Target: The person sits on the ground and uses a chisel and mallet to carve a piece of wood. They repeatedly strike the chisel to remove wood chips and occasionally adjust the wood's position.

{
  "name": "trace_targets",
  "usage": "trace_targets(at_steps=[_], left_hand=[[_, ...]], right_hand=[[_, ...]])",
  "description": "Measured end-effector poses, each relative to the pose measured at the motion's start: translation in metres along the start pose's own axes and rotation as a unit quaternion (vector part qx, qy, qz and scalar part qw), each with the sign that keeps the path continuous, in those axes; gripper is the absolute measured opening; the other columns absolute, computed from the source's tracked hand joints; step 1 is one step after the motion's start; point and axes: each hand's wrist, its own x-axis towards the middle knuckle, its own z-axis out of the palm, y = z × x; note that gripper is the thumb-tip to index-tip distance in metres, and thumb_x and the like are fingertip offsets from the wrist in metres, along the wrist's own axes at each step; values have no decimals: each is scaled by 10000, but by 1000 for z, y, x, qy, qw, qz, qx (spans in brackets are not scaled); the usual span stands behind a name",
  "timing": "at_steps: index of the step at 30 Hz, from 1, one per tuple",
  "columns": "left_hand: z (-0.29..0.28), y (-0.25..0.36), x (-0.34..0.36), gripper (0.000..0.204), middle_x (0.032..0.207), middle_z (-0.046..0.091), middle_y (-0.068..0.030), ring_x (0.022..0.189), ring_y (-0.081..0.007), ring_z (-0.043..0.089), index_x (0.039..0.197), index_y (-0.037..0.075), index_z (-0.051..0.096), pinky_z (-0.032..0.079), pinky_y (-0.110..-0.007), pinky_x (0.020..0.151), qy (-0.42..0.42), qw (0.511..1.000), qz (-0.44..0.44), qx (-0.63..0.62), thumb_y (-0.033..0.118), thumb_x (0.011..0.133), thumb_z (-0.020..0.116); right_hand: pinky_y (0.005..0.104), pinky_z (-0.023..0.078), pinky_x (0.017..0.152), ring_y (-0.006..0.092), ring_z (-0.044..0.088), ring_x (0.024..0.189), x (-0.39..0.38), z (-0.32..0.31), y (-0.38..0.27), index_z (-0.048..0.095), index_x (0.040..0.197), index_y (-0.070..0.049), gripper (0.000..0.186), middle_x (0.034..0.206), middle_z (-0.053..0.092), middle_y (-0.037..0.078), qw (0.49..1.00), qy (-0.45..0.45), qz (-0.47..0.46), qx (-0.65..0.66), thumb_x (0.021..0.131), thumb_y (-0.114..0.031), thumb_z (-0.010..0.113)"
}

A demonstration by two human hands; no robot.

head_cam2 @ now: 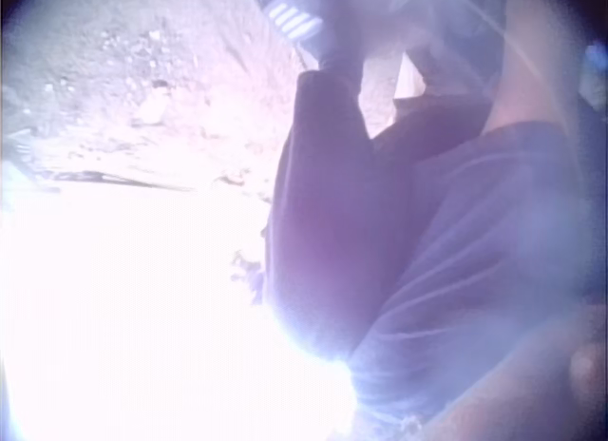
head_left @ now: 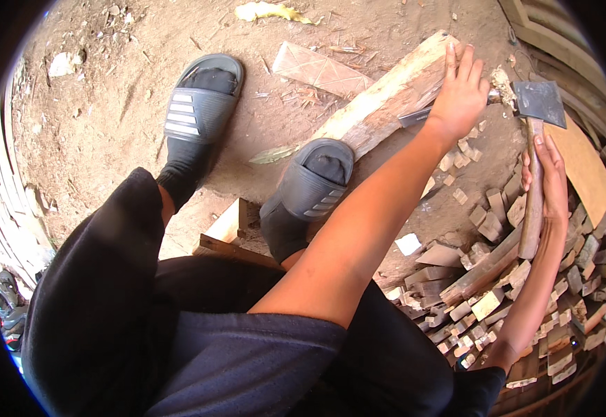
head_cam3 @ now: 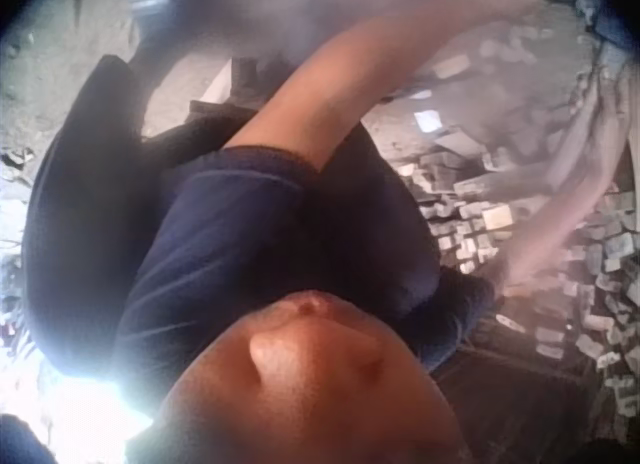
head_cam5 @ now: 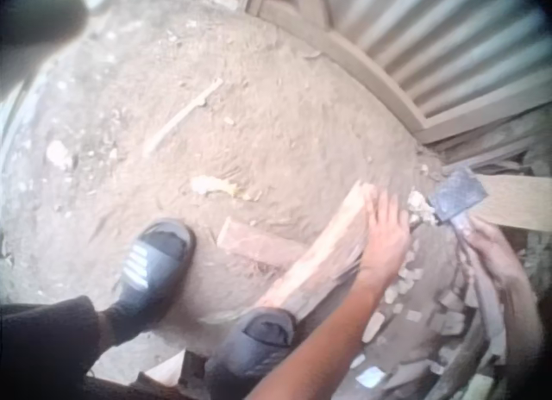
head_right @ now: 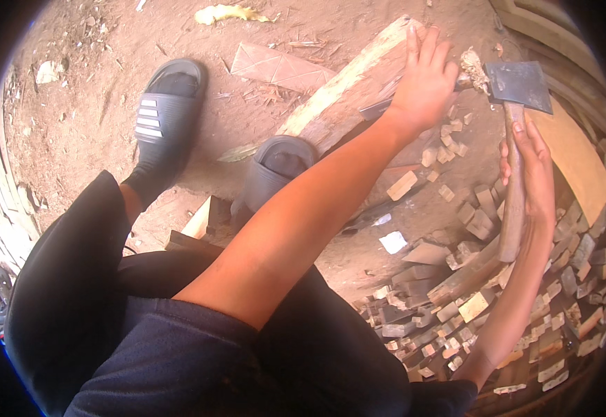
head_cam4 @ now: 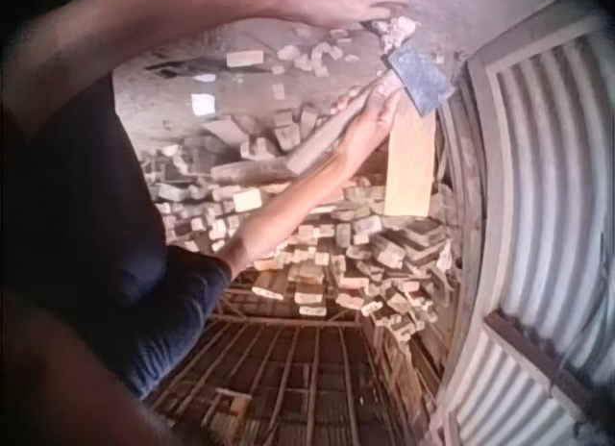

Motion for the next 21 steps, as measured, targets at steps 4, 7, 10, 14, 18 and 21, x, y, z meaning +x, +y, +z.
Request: trace_targets(at_steps=[4,7,10,14,18,21], left_hand=[[-1,0,-1,418,1208,450,-185,1288,-399,260,997,13,588,71,-647,1061,-6,1000,5,-1,323,733,682],[-3,2,-1,423,1188,457,-177,1281,-396,270,990,13,587,71,-643,1064,-11,1000,4,6,326,724,688],[0,1,-1,410,1175,460,-175,1272,-395,282,977,11,589,72,-638,1067,0,1000,2,2,318,724,688],[6,2,-2,378,1159,462,-174,1260,-394,294,965,10,589,75,-631,1072,15,1000,-7,-5,295,734,677],[1,-1,-3,373,1173,457,-182,1262,-394,293,987,10,584,85,-630,1071,-3,1000,-2,-9,272,736,667],[3,-1,-2,357,1175,455,-188,1262,-396,292,984,12,586,89,-629,1071,-1,1000,-5,-2,259,735,653]], right_hand=[[186,357,394,47,424,454,12,-20,-12,487,1195,-55,354,682,501,2,999,23,-11,-37,934,-292,512],[185,358,390,45,412,444,28,-30,-13,487,1189,-39,353,677,498,1,995,53,-52,73,938,-286,503],[187,360,386,48,413,441,25,-16,-17,465,1226,-47,383,676,497,4,995,75,-39,-61,935,-292,509],[182,357,380,54,425,448,17,-9,-32,402,1315,-61,450,683,495,6,995,-26,20,-89,935,-276,511],[172,355,381,41,415,468,31,-8,-36,364,1335,-59,439,711,500,10,998,0,-46,38,952,-240,478],[175,353,380,42,421,470,35,-7,-33,391,1318,-59,459,691,494,6,999,37,-36,9,935,-284,508]])
